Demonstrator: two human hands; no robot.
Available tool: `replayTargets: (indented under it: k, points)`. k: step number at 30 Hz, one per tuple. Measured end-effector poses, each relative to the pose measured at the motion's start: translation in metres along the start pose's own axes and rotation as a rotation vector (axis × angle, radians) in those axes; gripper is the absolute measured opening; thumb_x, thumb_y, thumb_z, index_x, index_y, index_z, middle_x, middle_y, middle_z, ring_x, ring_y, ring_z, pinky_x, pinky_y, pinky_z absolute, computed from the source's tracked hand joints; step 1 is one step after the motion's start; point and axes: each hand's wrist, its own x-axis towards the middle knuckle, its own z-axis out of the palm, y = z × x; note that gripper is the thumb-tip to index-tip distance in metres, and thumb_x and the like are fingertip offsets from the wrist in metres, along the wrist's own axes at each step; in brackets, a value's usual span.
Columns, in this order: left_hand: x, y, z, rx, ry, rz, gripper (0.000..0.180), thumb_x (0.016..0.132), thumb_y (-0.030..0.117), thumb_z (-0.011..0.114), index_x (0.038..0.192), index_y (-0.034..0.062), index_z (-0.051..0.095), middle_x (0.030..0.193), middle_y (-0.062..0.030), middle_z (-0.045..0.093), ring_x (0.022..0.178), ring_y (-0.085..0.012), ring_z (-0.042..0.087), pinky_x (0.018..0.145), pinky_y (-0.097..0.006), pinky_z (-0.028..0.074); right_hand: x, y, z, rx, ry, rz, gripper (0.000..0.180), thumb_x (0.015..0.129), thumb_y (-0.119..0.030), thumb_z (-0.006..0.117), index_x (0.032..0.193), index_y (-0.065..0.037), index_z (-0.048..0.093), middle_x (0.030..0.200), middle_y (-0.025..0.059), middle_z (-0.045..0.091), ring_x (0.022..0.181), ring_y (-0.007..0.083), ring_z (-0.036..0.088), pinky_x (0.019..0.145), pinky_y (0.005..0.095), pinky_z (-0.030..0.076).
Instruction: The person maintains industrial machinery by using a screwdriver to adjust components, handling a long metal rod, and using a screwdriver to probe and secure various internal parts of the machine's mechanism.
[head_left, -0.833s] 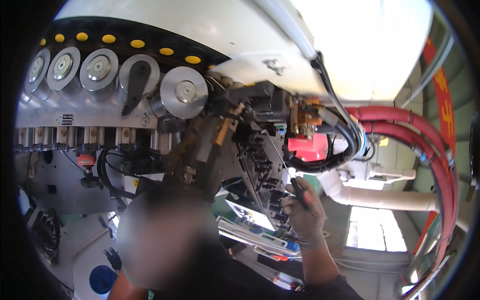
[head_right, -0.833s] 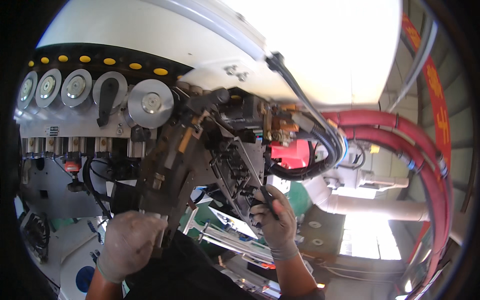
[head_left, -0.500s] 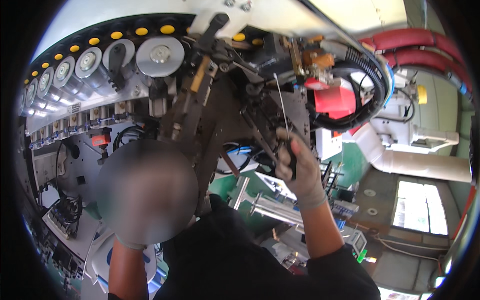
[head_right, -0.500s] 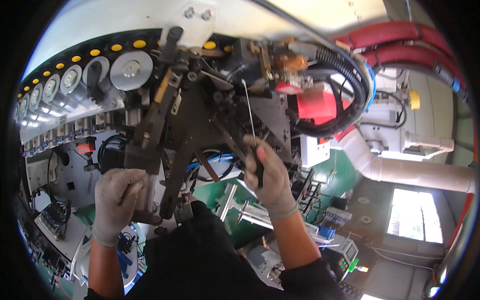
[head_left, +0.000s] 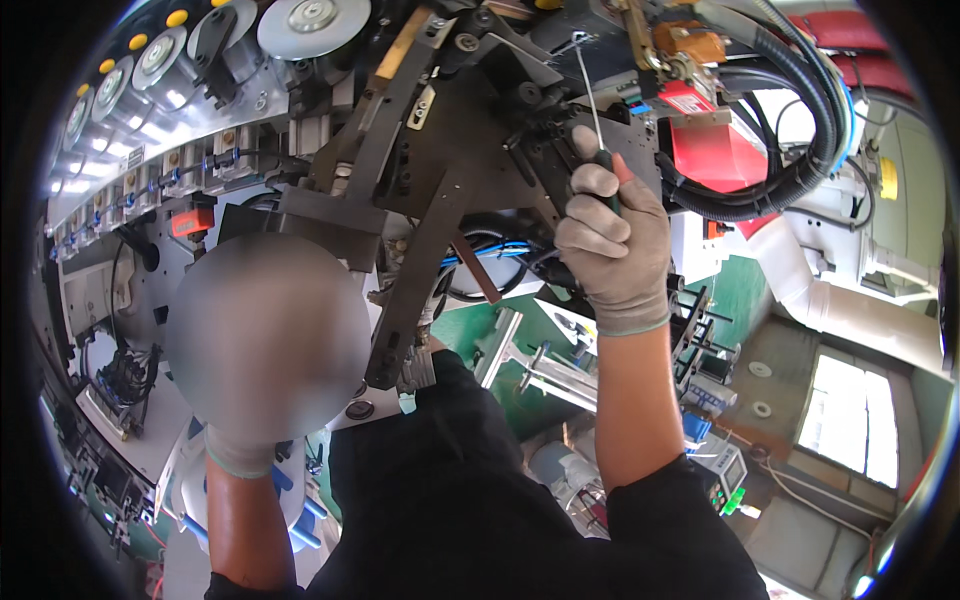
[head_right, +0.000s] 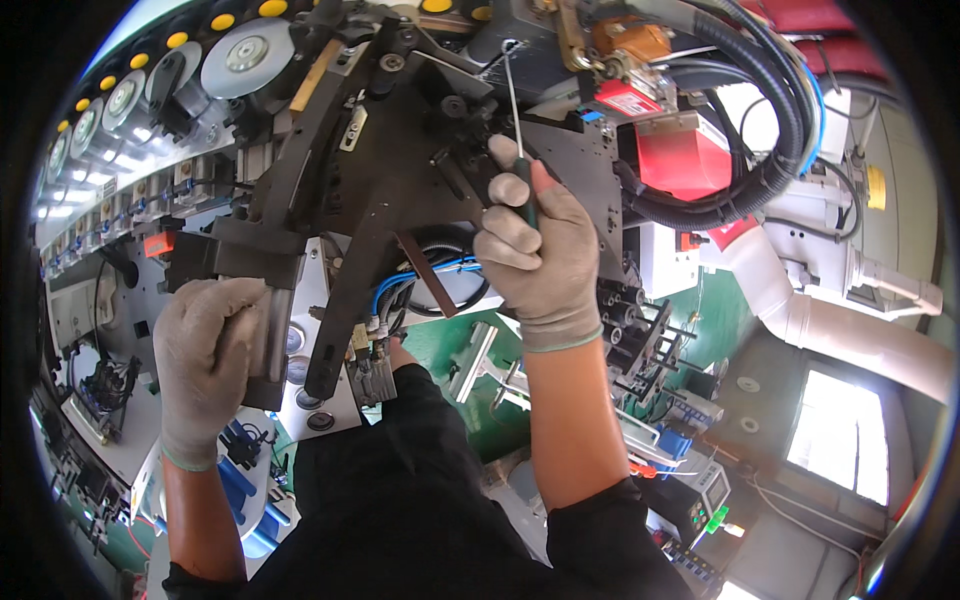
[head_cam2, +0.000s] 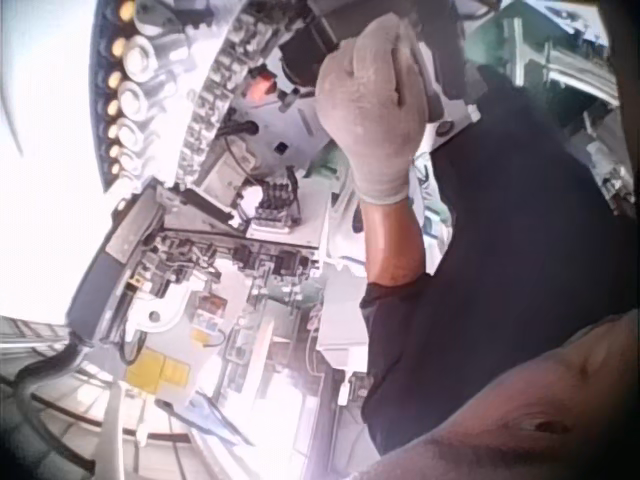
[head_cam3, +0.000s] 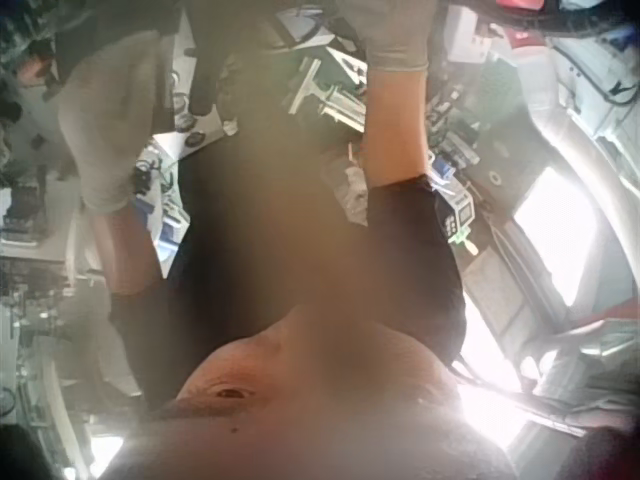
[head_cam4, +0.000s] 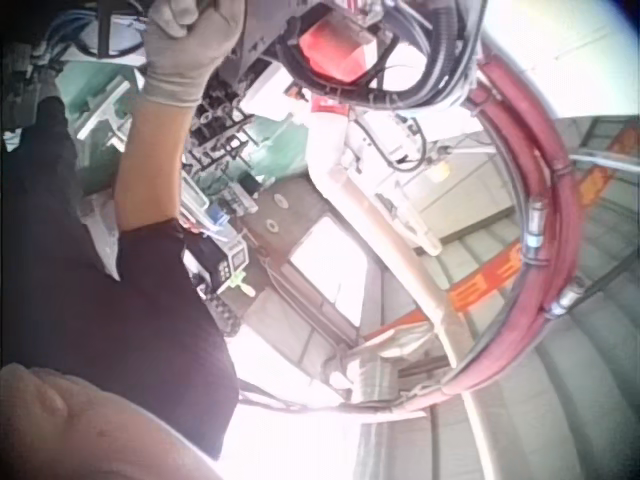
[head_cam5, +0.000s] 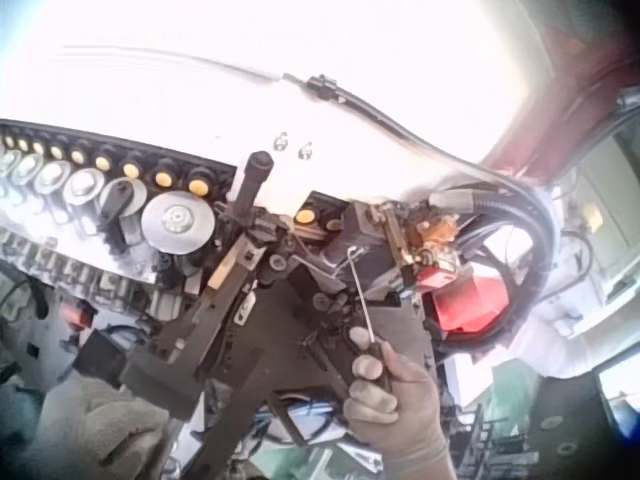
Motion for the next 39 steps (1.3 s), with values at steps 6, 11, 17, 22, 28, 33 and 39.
replayTargets:
  k: [6, 11, 17, 22, 28, 33, 39]
  points:
    - [-0.022, 0.020, -0.001, 0.111, -0.032, -0.073, 0.027, 0.077, -0.001, 0.069, 0.102, 0.0068, 0.074, 0.089, -0.0087, 0.066, 0.086, -0.0317, 0.060, 0.079, -0.044, 0.049, -0.007, 0.003, 0.012, -0.425, 0.361, -0.067, 0.045, 0.113, -0.026, 0.049, 0.147, 0.004, 0.051, 0.111, 0.0140, 0.070, 0.056, 0.0122, 0.043, 0.043, 0.0221, 0.036]
    - [-0.023, 0.022, 0.011, 0.105, 0.064, -0.105, 0.023, 0.071, 0.004, 0.073, 0.093, 0.0093, 0.071, 0.077, -0.0022, 0.061, 0.073, -0.0252, 0.057, 0.068, -0.038, 0.046, 0.004, 0.018, 0.025, -0.702, 0.408, -0.188, 0.043, 0.115, -0.034, 0.051, 0.139, 0.002, 0.055, 0.096, 0.0073, 0.059, 0.053, 0.0087, 0.042, 0.038, 0.0182, 0.031]
    - [-0.024, -0.011, 0.000, -0.086, 0.029, 0.052, 0.039, 0.081, 0.000, 0.077, 0.118, 0.0038, 0.067, 0.084, -0.0028, 0.066, 0.059, -0.0144, 0.057, 0.046, -0.029, 0.042, 0.025, 0.043, 0.029, -1.510, 0.729, -0.372, 0.043, 0.118, -0.034, 0.041, 0.135, 0.002, 0.057, 0.079, -0.0009, 0.052, 0.048, 0.0039, 0.039, 0.041, 0.0179, 0.029]
    - [-0.029, -0.009, 0.008, -0.036, 0.066, -0.015, 0.025, 0.082, 0.011, 0.072, 0.106, 0.0091, 0.077, 0.085, 0.0003, 0.068, 0.066, -0.0098, 0.059, 0.051, -0.023, 0.038, 0.022, 0.033, 0.022, -1.683, 0.820, -0.377, 0.045, 0.116, -0.040, 0.048, 0.131, 0.002, 0.059, 0.073, -0.0017, 0.053, 0.052, 0.0035, 0.042, 0.045, 0.0176, 0.029]
    - [-0.019, -0.015, 0.003, -0.025, 0.014, 0.090, 0.021, 0.088, 0.006, 0.072, 0.108, 0.0074, 0.071, 0.081, -0.0006, 0.066, 0.060, -0.0132, 0.058, 0.049, -0.026, 0.042, 0.025, 0.023, 0.013, -1.724, 0.744, -0.410, 0.044, 0.115, -0.042, 0.050, 0.127, 0.000, 0.059, 0.067, -0.0028, 0.049, 0.049, 0.0036, 0.038, 0.047, 0.0181, 0.029]
    - [-0.015, -0.022, 0.004, -0.042, 0.039, 0.151, 0.013, 0.092, 0.006, 0.070, 0.105, 0.0077, 0.071, 0.079, -0.0007, 0.067, 0.061, -0.0132, 0.059, 0.051, -0.027, 0.042, 0.033, 0.023, 0.008, -1.756, 0.820, -0.457, 0.042, 0.117, -0.039, 0.044, 0.126, -0.001, 0.061, 0.067, -0.0053, 0.045, 0.046, 0.0015, 0.032, 0.040, 0.0197, 0.023]
    - [-0.014, -0.026, 0.002, -0.049, 0.043, 0.189, 0.013, 0.094, 0.007, 0.070, 0.106, 0.0076, 0.071, 0.079, -0.0006, 0.068, 0.062, -0.0126, 0.060, 0.052, -0.027, 0.043, 0.031, 0.021, 0.002, -1.531, 0.709, -0.448, 0.042, 0.118, -0.038, 0.042, 0.126, -0.002, 0.060, 0.066, -0.0075, 0.038, 0.046, 0.0005, 0.025, 0.039, 0.0202, 0.017]
